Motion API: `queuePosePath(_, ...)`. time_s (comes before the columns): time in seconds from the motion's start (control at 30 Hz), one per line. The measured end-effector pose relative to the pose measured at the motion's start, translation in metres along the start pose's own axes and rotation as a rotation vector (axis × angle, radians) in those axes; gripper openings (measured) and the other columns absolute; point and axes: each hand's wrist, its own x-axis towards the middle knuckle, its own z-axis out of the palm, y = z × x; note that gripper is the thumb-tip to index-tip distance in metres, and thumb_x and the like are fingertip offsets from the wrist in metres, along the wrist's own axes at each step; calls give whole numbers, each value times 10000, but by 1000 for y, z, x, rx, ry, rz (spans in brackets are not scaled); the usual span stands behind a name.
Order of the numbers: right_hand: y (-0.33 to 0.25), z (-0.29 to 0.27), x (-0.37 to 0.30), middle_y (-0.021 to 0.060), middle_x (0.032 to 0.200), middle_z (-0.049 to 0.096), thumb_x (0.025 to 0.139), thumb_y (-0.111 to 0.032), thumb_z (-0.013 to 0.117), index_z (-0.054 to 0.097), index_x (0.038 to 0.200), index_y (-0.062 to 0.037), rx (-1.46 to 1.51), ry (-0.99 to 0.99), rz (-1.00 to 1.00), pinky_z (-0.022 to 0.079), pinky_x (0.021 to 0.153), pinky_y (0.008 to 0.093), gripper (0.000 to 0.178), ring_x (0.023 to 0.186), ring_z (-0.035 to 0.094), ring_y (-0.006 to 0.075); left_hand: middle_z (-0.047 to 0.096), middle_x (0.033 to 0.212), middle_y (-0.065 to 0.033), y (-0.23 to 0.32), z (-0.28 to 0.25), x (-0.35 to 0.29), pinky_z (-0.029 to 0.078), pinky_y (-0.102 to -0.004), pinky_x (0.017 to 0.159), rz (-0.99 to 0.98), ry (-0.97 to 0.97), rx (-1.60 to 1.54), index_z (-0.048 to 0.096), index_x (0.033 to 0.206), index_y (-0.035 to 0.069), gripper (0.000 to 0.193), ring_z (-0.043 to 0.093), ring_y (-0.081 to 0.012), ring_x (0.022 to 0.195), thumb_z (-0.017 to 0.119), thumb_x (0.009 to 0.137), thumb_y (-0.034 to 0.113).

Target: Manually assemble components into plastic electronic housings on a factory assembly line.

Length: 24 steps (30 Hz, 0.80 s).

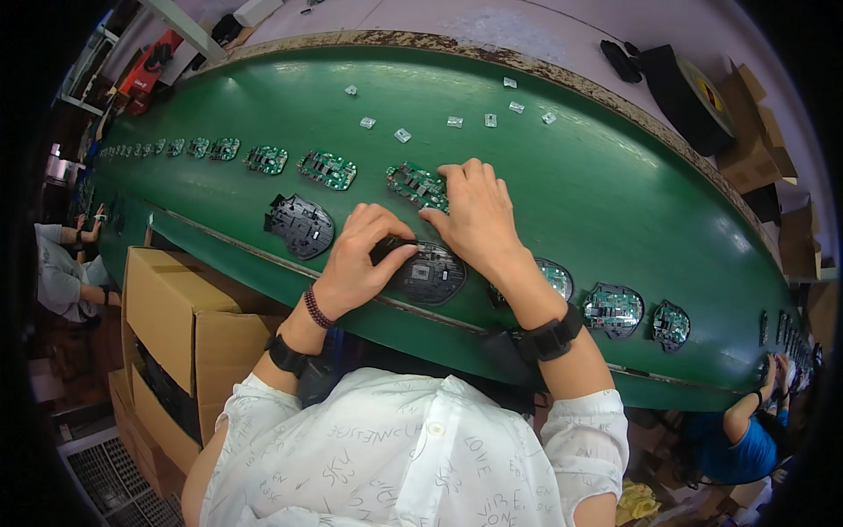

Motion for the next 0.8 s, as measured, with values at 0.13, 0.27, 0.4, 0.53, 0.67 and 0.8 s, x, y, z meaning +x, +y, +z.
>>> queuePosePath(0.13, 5, -13, -6, 130, 1041, 533, 717, -200, 767, 583, 1136, -14, 10, -34, 30, 423, 866, 389, 494, 1021, 509, 299, 595, 1019, -116, 3, -20, -14, 412, -378, 889, -28, 41, -68, 625, 983, 21, 261, 530, -286, 991, 722, 748, 82)
queuePosePath(0.27, -11, -42, -29, 121, 1026, 528, 720, -126, 747, 586, 1125, -28, 267, -85, 7, 440, 843, 384, 447, 981, 519, 295, 543, 1230, -145, 4, -35, -36, 378, -385, 999, -60, -87, -57, 456, 1312, 29, 677, 476, -306, 1150, 770, 723, 146)
queuePosePath(0.4, -37, -55, -52, 128, 1013, 521, 709, -66, 737, 576, 1118, -13, 321, -194, -106, 452, 823, 381, 443, 963, 522, 295, 525, 1280, -136, -2, -36, -42, 375, -395, 1010, -61, -156, -92, 340, 1407, 31, 846, 456, -311, 1168, 784, 689, 94)
queuePosePath(0.53, -42, -49, -56, 142, 1019, 517, 690, -41, 737, 561, 1113, 26, 201, -240, -135, 456, 817, 391, 463, 959, 518, 307, 537, 1272, -122, -4, -36, -40, 390, -393, 993, -52, -171, -128, 366, 1392, 31, 820, 471, -311, 1146, 771, 678, 32)
queuePosePath(0.67, -45, -46, -55, 145, 1025, 515, 693, -36, 734, 559, 1118, 32, 155, -265, -133, 457, 817, 388, 464, 964, 517, 310, 542, 1265, -124, -5, -35, -40, 393, -390, 994, -52, -161, -129, 376, 1385, 30, 810, 481, -304, 1136, 773, 679, 41)
queuePosePath(0.8, -38, -42, -55, 147, 1032, 514, 708, -35, 731, 557, 1136, 29, 240, -269, -97, 454, 822, 387, 466, 957, 511, 307, 556, 1249, -119, -5, -34, -39, 406, -378, 989, -57, -143, -133, 382, 1383, 30, 807, 500, -287, 1119, 772, 676, 39)
